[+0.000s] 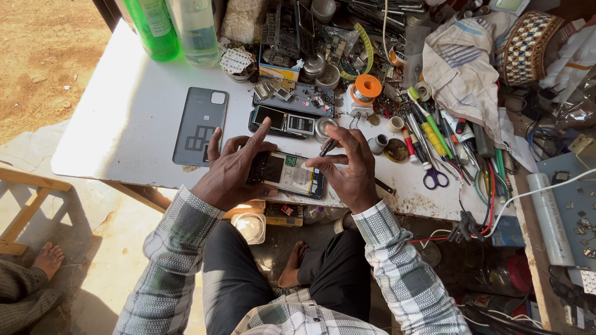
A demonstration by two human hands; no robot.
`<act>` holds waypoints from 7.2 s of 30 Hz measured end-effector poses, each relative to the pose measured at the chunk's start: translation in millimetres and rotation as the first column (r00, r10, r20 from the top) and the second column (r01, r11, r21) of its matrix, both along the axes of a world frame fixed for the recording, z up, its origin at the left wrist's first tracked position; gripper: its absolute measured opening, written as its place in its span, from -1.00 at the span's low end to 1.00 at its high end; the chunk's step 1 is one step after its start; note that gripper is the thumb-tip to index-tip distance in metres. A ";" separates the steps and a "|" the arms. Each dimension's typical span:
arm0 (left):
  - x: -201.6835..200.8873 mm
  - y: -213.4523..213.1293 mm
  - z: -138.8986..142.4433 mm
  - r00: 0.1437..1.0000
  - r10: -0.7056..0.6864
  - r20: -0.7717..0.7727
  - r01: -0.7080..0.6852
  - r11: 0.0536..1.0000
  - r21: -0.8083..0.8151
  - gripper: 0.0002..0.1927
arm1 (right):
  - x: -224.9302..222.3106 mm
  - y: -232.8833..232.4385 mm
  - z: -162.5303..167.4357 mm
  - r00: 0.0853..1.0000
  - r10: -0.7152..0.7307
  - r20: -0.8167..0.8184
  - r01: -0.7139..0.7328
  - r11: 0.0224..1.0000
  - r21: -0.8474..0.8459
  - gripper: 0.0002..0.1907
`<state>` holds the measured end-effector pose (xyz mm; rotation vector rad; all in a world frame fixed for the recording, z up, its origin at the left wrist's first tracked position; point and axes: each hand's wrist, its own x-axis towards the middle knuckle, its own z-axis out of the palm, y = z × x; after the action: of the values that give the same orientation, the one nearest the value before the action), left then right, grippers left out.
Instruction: The person picks up a smartphone from a cluttered repair bench, removes its back cover and battery, and uses a screwdriver to work on the phone's internal components, handling small parts and screws while the back cover rests on the bench.
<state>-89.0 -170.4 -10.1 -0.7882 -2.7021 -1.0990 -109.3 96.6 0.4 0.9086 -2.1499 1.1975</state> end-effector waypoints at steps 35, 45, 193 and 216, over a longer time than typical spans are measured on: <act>4.1 2.2 1.3 0.999 0.045 -0.017 -0.046 0.998 -0.030 0.46 | -5.7 -4.8 11.7 0.990 -0.075 0.120 0.087 0.992 -0.094 -0.59; 2.7 0.8 1.8 0.999 0.030 -0.032 -0.031 0.999 -0.016 0.42 | 7.7 -7.5 33.0 0.965 0.109 0.240 -0.073 0.985 -0.154 -0.56; -19.5 75.0 -2.0 0.994 0.062 -0.087 -0.044 0.979 0.198 -0.49 | 8.0 6.3 13.9 0.983 0.044 0.179 -0.035 0.998 -0.053 -0.38; -22.8 78.8 -4.4 0.993 0.090 -0.079 -0.082 0.991 0.105 -0.70 | 2.7 9.6 -0.3 0.974 0.022 0.227 0.019 0.984 -0.179 -0.10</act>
<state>-111.8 -91.6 -14.5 -0.6789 -2.5630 -1.1468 -106.5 106.2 0.1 0.7241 -2.1693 1.5345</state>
